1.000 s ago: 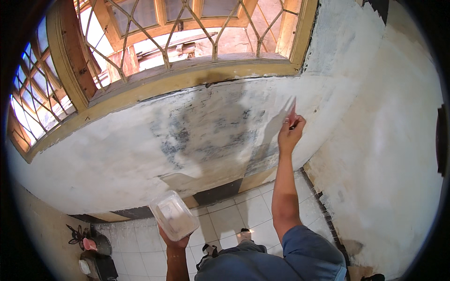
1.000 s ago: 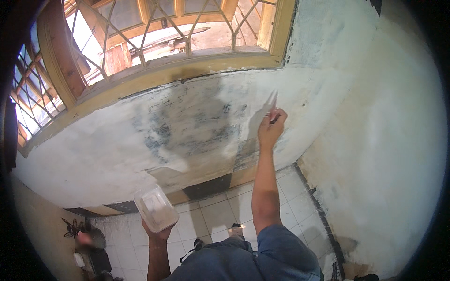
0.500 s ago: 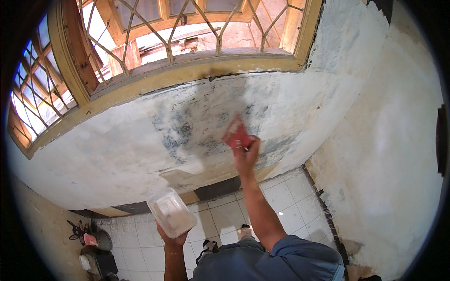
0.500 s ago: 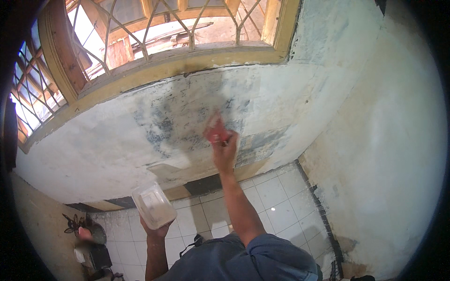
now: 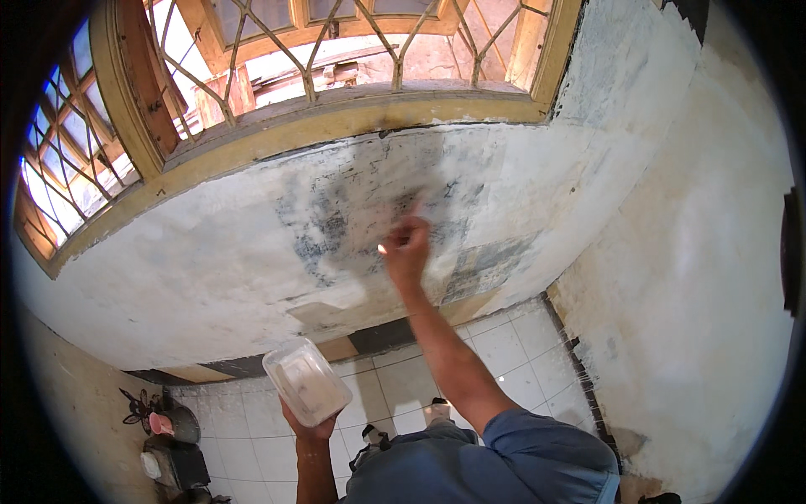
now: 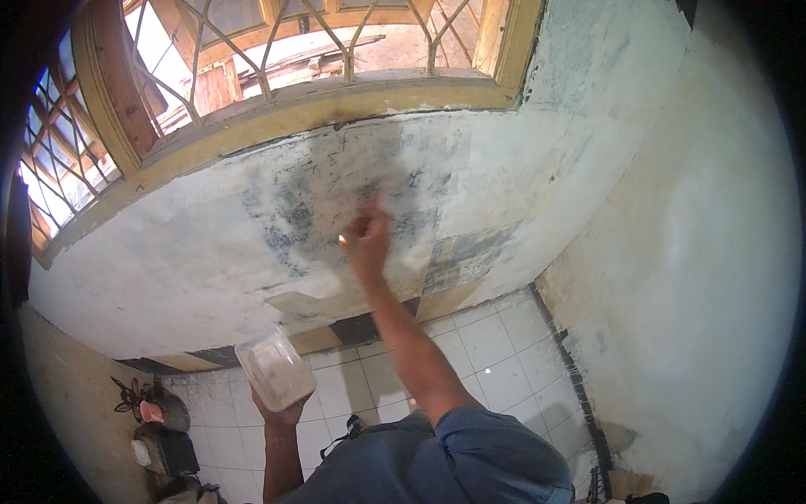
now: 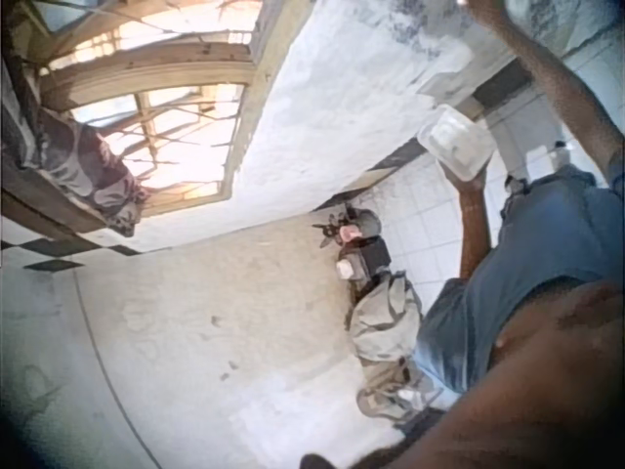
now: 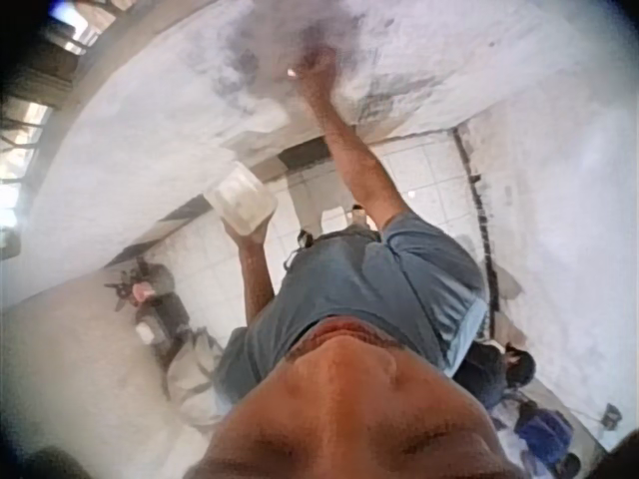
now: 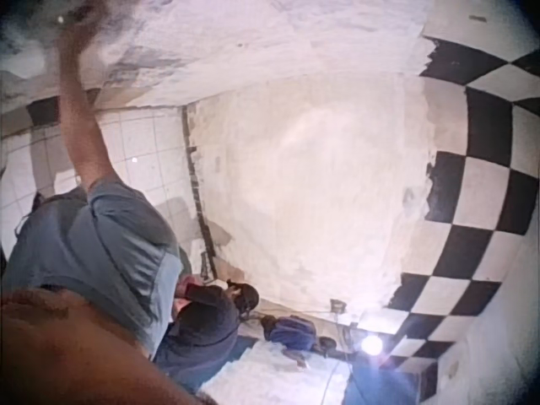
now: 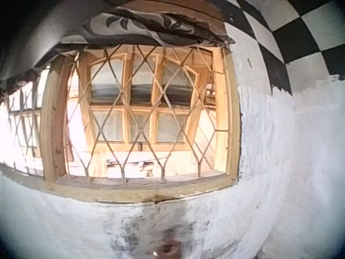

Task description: The person applies a white compound to a discolored area of a wall under a window using a red spreader tool, repeatedly scooping material from a plastic container and smoothing it over the surface.

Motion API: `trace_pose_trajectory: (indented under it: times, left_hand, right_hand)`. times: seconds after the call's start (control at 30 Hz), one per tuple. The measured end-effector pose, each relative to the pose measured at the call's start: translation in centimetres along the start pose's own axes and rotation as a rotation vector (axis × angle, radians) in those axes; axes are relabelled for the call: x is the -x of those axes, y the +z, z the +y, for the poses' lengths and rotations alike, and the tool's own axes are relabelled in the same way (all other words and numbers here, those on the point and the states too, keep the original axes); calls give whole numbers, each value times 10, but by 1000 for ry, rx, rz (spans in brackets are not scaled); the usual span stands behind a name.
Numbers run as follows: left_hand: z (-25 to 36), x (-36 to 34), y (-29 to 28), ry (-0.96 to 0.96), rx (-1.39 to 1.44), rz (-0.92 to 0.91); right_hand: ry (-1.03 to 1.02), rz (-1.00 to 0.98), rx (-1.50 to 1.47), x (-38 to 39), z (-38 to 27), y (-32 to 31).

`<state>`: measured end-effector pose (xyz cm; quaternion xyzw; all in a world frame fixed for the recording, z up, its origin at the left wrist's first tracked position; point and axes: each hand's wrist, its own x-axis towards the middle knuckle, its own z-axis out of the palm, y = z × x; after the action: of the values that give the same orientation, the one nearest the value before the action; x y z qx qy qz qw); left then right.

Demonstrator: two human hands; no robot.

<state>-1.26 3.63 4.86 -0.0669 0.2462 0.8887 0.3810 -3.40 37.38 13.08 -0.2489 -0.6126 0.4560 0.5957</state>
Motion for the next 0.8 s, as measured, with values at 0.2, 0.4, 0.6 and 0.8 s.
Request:
trace_pose_trajectory:
  times: [0.2,0.4,0.6,0.8]
  left_hand:
    - [5,3,9,26,5,41]
    - [4,5,-7,91,-12,0]
    - [7,11,10,102,52,28]
    - [11,7,-5,67,3,5]
  right_hand:
    - [-369,-244,97,73,-33,32]
    - [-219,-21,46,32,-47,-28]
    - [-1048,20,444,-53,-73,-23]
    - [-1211,-458,831,-76,-21,-48]
